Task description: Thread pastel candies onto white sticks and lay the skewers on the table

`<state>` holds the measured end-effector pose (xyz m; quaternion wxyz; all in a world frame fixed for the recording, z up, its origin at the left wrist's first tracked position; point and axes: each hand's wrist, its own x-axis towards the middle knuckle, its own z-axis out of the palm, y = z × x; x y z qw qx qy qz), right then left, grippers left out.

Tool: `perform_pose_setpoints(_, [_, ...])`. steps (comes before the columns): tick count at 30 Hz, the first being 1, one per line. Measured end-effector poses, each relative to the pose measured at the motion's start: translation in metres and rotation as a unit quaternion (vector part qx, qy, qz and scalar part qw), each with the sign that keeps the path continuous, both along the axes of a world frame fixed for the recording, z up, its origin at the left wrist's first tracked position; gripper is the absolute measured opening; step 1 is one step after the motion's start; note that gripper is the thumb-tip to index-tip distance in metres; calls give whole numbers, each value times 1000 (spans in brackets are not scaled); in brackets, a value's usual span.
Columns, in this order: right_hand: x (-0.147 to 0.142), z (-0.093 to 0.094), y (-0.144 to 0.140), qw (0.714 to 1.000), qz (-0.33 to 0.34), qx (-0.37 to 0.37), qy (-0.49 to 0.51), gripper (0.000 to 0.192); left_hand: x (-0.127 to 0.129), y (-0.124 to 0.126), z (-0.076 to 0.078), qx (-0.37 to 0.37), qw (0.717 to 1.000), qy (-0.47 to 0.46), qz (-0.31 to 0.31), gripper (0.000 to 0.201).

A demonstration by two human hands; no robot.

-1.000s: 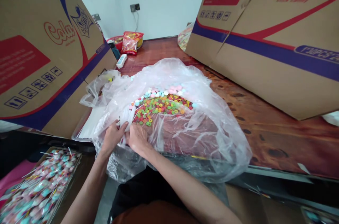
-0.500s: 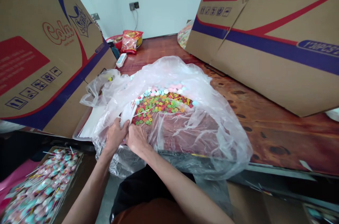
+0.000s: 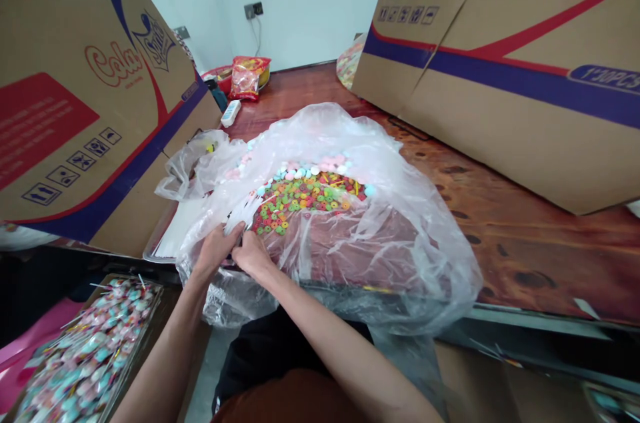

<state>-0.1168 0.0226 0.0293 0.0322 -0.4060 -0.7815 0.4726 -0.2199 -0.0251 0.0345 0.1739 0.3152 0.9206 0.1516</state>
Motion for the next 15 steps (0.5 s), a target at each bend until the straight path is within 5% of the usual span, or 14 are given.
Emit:
perform_pose_setpoints(9, [12, 21, -10, 999, 13, 41, -30, 25, 0, 3, 2, -31, 999, -3, -33, 69])
perform_pose_setpoints(15, [12, 17, -3, 999, 11, 28, -17, 21, 11, 4, 7, -21, 999, 25, -42, 65])
